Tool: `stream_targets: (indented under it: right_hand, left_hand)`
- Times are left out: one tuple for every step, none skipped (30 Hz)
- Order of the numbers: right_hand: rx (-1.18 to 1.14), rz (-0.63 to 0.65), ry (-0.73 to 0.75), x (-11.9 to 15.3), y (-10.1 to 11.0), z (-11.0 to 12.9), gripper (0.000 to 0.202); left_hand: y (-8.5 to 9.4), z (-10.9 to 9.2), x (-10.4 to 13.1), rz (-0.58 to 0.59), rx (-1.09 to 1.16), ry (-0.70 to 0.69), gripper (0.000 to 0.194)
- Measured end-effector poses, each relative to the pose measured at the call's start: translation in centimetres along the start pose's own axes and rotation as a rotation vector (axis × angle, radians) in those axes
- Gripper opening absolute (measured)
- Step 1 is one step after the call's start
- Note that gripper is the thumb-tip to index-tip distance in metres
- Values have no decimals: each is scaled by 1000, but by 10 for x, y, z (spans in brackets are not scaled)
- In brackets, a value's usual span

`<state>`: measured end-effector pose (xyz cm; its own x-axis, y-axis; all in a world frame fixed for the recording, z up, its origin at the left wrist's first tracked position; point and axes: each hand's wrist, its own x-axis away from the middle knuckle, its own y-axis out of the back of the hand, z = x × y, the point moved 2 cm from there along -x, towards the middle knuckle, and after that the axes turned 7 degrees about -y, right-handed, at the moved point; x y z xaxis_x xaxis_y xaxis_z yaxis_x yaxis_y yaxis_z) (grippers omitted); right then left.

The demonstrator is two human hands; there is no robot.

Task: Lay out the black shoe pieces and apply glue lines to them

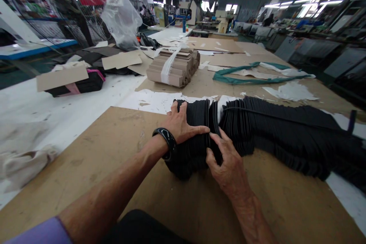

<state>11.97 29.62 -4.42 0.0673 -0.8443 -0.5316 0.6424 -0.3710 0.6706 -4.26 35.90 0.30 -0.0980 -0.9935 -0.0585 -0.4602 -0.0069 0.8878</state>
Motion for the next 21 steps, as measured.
stream_targets:
  right_hand:
    - [-6,-3,16,0,0,0,42]
    - [-14,-4,32,0,-1,-1,46]
    - [-21,0,43,0,-1,-2,48]
    - [-26,8,47,0,0,-3,50]
    - [-27,20,44,0,0,-5,49]
    - [-26,34,33,1,0,-6,47]
    - [-26,49,15,1,1,-7,44]
    - [-30,62,-9,1,2,-8,39]
    - [-40,75,-31,1,3,-9,35]
    - [-55,87,-46,1,4,-9,32]
    - [-72,99,-51,1,5,-9,30]
    - [-89,108,-46,0,6,-9,27]
    - [-99,113,-37,0,7,-9,25]
    - [-102,114,-30,0,7,-8,24]
    - [-97,111,-29,-1,8,-8,23]
    - [-89,108,-34,-1,8,-7,24]
    - [-81,106,-45,-1,7,-7,25]
    - [-74,103,-57,-1,7,-6,26]
    - [-68,101,-65,-1,6,-5,26]
    - [-64,98,-69,-1,6,-5,27]
    - [-61,94,-68,-1,5,-4,27]
  left_hand:
    - [0,0,0,2,0,-2,117]
    - [0,0,0,5,-1,-2,117]
    - [0,0,0,7,-1,0,118]
    - [1,0,0,7,0,1,118]
    - [1,0,0,6,1,1,118]
    - [1,1,0,3,3,0,118]
    - [1,1,0,-1,5,-3,118]
    - [0,1,0,-6,6,-6,118]
    - [0,1,0,-7,7,-9,119]
    - [-1,2,0,-7,7,-10,119]
    - [-1,2,-1,-6,6,-11,120]
    - [-1,2,-1,-7,3,-13,119]
    - [-2,3,-1,-8,-1,-17,119]
    - [-2,3,-1,-10,-5,-21,119]
    - [-2,3,-1,-13,-9,-25,119]
    - [-2,3,-1,-16,-12,-28,119]
    - [-2,3,-1,-17,-14,-30,119]
    - [-2,3,-1,-16,-13,-30,119]
    - [-1,3,-1,-14,-12,-29,119]
    - [-1,3,-1,-13,-11,-27,119]
    - [-1,3,0,-13,-11,-25,119]
